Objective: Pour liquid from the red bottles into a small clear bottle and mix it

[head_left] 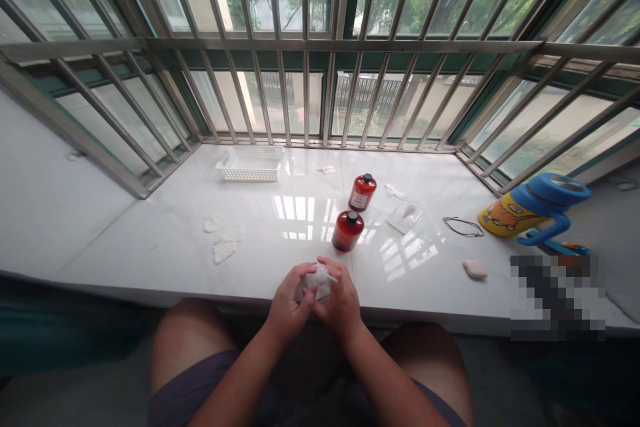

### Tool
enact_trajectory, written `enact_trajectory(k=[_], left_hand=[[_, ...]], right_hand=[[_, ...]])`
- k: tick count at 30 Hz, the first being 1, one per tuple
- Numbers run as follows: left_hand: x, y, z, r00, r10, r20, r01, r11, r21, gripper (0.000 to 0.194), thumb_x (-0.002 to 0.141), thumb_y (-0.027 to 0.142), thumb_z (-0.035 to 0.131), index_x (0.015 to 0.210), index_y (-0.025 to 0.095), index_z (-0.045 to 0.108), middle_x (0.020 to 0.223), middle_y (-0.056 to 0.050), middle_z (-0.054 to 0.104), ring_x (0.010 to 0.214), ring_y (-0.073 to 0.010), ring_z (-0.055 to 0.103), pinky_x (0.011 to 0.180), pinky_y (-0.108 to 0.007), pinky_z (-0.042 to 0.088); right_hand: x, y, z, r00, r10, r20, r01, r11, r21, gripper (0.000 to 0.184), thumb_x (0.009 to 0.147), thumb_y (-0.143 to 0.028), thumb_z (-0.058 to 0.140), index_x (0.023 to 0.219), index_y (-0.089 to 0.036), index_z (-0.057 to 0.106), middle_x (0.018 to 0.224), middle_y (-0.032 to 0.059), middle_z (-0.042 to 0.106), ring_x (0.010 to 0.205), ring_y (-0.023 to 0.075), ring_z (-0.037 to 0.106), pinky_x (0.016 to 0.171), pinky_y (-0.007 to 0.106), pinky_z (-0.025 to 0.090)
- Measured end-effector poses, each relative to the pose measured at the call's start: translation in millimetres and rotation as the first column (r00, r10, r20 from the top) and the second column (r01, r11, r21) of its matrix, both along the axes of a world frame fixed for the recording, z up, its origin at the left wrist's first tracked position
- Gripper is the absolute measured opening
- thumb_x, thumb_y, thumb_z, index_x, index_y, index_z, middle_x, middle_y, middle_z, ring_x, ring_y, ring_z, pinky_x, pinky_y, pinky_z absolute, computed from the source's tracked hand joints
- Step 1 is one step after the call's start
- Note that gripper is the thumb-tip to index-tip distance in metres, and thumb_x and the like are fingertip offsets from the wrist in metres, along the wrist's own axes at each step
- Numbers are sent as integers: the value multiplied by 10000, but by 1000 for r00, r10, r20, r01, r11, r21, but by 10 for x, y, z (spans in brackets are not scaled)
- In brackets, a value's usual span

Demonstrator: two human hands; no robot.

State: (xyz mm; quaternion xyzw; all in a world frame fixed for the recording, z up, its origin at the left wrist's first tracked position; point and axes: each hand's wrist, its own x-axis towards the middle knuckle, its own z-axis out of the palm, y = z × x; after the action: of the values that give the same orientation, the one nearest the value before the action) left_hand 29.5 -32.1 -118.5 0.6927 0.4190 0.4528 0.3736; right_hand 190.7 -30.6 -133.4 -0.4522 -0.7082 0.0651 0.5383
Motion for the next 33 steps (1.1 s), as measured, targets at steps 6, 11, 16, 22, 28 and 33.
enact_trajectory(k=[6,11,16,22,28,33], left_hand=[[-6,7,8,1000,-10,-6,10,1000,17,308,1048,361,560,1339,272,605,1414,-94,646,1323,-278,621,1146,-459,506],[-19,6,14,1000,-24,-6,24,1000,-2,312,1048,375,563,1338,268,607,1409,-98,645,1323,-279,617,1149,-466,504],[-24,7,30,1000,-29,-11,28,1000,-10,305,1050,375,566,1333,269,602,1403,-95,647,1313,-274,621,1141,-461,508],[-22,13,44,999,-36,-3,36,999,-10,313,1048,371,561,1343,274,604,1412,-93,644,1322,-278,614,1147,-463,501],[-27,14,31,999,-34,-12,34,999,-10,313,1048,377,568,1345,283,598,1404,-84,644,1303,-272,624,1133,-456,508],[-27,14,24,999,-29,-16,29,1000,-2,318,1047,381,564,1343,272,597,1404,-94,645,1300,-275,625,1129,-458,513]], right_hand=[[7,2,-26,1000,3,10,-3,1000,13,551,895,-267,740,1394,-225,511,1366,155,661,1186,322,657,968,552,618],[9,0,-51,1000,1,6,-1,1000,5,555,894,-272,738,1387,-235,487,1368,151,664,1180,318,664,951,546,628],[-1,-5,-64,1000,-5,-8,5,1000,-6,578,887,-261,739,1391,-238,455,1375,155,664,1164,319,665,941,551,624],[10,-3,2,1000,10,19,-10,1000,3,549,897,-286,752,1392,-240,520,1348,149,665,1153,314,672,944,530,627],[7,-3,-29,1000,-8,6,8,1000,-11,520,898,-290,728,1365,-248,504,1361,143,669,1169,316,678,942,528,633],[6,-4,-25,1000,-6,4,6,1000,-12,533,900,-308,741,1370,-248,496,1363,145,672,1163,317,681,938,531,634]])
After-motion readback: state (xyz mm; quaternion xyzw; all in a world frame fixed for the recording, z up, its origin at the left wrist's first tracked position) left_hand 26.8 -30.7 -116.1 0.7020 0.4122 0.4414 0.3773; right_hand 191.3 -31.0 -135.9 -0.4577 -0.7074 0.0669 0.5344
